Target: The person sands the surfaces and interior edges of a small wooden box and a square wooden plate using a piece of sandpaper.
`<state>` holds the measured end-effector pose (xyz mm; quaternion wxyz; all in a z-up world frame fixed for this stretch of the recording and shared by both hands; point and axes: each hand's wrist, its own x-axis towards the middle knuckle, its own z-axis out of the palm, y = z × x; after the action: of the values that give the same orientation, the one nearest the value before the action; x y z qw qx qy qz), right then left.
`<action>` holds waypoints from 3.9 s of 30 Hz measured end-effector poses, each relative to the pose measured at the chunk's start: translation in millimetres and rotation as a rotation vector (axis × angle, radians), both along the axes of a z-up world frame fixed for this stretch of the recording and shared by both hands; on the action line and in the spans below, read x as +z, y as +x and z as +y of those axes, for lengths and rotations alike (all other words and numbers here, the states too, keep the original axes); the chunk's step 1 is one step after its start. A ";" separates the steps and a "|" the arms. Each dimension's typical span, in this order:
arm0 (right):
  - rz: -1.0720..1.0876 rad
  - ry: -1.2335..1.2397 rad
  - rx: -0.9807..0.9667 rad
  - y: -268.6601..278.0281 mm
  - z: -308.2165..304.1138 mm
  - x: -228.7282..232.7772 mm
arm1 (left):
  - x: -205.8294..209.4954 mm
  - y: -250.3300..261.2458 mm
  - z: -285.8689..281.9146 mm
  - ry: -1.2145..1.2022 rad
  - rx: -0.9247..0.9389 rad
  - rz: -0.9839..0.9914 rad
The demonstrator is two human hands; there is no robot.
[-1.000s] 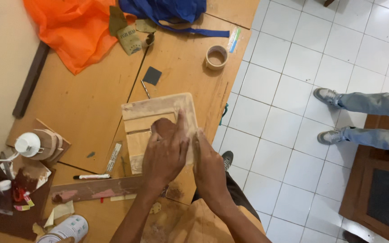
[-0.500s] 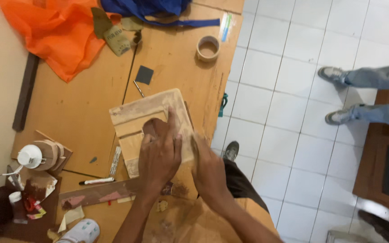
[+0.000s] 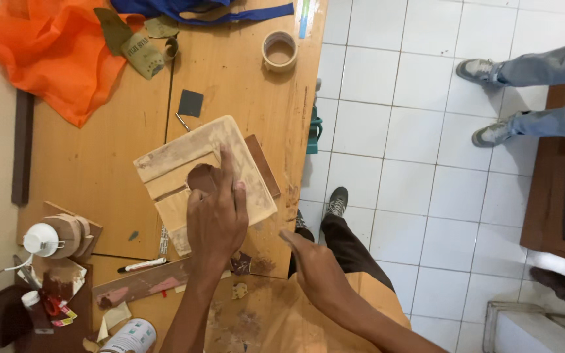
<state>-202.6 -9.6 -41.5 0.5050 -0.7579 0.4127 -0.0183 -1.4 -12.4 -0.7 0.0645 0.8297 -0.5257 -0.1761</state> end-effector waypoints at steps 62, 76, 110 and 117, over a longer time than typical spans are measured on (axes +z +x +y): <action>-0.361 -0.221 -0.462 68.5 -5.0 -26.1 | 7.4 -18.3 9.2 -0.163 0.347 0.053; -0.288 -0.207 -0.459 73.8 9.5 -4.7 | 11.1 -17.5 12.6 -0.225 0.327 0.078; -0.573 -0.161 -0.732 109.0 26.0 -18.2 | -43.3 16.3 80.7 -0.485 -0.260 -0.223; -0.468 -0.023 -0.748 87.8 94.7 -45.9 | -33.7 4.0 67.3 -0.495 -0.113 -0.116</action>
<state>-114.8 85.1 -87.4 0.5348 -0.5374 0.5329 -0.3757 2.6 54.9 -34.4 0.2255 0.7667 -0.6011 0.0027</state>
